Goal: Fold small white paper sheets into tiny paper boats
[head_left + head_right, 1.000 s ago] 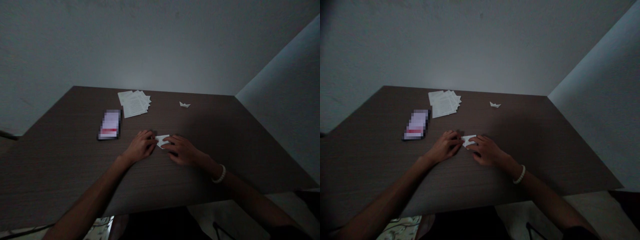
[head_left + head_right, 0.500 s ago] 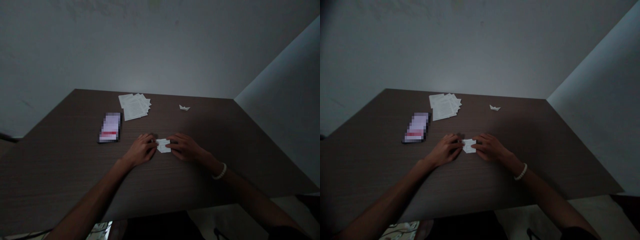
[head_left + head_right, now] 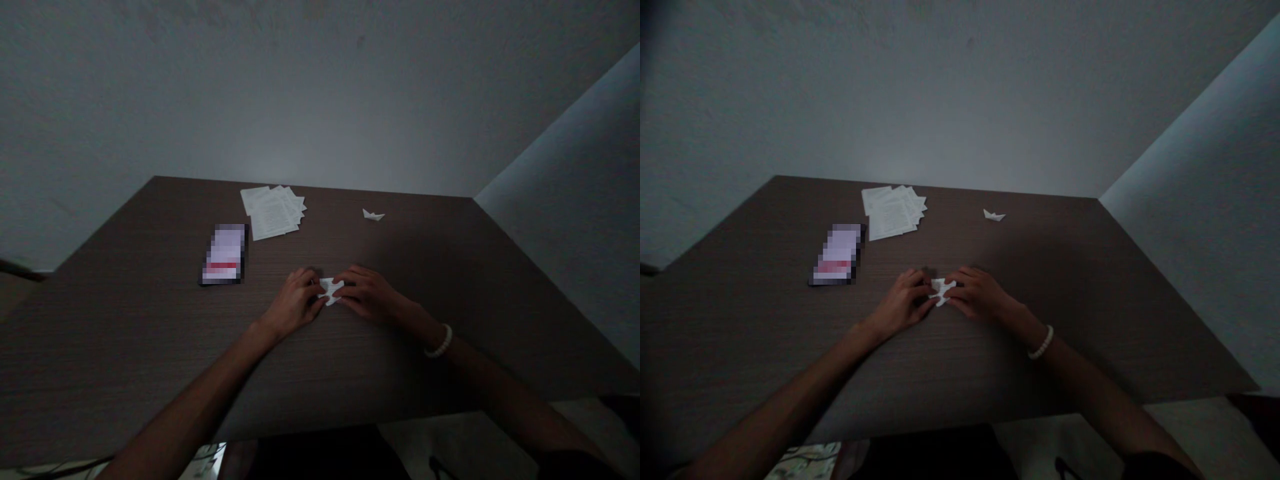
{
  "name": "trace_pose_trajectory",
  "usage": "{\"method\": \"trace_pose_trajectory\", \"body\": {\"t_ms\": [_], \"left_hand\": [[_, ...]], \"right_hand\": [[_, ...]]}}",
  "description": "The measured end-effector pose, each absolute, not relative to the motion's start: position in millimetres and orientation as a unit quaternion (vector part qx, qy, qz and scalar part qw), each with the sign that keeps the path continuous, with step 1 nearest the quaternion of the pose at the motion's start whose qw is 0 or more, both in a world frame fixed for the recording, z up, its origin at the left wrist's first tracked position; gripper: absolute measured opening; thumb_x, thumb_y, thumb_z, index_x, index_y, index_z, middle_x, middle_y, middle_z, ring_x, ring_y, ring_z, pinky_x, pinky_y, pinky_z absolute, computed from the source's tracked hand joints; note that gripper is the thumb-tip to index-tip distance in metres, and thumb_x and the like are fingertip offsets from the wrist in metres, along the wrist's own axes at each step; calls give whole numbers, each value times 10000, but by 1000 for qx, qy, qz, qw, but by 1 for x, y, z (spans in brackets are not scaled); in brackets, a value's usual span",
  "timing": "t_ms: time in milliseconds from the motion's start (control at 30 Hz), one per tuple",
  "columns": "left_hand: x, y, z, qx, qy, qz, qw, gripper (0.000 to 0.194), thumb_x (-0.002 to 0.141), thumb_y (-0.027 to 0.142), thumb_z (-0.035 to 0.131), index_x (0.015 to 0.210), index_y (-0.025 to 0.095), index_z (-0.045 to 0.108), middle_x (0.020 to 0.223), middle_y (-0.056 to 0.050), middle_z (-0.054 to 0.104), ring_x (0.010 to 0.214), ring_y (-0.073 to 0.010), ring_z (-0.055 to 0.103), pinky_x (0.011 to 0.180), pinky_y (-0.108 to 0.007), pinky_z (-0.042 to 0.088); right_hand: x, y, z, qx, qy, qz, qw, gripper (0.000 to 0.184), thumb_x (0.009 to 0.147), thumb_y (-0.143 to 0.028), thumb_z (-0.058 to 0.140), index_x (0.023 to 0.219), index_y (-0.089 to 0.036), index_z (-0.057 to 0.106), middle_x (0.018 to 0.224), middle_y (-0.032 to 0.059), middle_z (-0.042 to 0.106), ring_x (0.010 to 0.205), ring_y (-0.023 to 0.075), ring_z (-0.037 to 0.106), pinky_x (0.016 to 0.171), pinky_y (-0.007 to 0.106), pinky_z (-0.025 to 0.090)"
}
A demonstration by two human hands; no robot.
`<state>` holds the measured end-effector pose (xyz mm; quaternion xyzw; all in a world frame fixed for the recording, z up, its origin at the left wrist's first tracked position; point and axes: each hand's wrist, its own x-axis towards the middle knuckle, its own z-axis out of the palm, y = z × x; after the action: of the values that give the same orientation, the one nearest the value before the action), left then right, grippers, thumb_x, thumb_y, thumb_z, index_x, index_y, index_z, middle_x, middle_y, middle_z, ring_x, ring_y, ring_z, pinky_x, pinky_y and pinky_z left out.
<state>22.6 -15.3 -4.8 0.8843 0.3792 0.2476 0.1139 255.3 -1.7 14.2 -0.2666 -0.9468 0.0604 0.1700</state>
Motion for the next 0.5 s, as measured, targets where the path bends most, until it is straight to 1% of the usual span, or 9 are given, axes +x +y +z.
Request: {"method": "trace_pose_trajectory", "body": {"t_ms": [167,333,500], "left_hand": [[22,-16,-6,885,346,268,159,169,899,189,564,922,166,729,963,-84,581,947,-209,524,847,-360,472],[19,-18,-1,894,328,258,163,191,907,176,537,943,157,723,959,-90,588,916,-203,539,824,-353,488],[16,-18,0,910,293,245,163,231,921,145,484,966,152,711,949,-92,601,910,-196,551,817,-344,489]], "right_hand": [[253,0,13,-286,-935,107,181,133,926,-251,561,958,-188,673,1099,87,641,989,213,561,872,374,469],[253,2,12,-301,-921,153,193,118,927,-261,568,935,-183,655,1058,84,641,967,202,561,869,366,456],[251,5,11,-312,-913,162,208,99,916,-249,584,899,-173,645,1022,82,637,940,194,554,849,345,442]]}}
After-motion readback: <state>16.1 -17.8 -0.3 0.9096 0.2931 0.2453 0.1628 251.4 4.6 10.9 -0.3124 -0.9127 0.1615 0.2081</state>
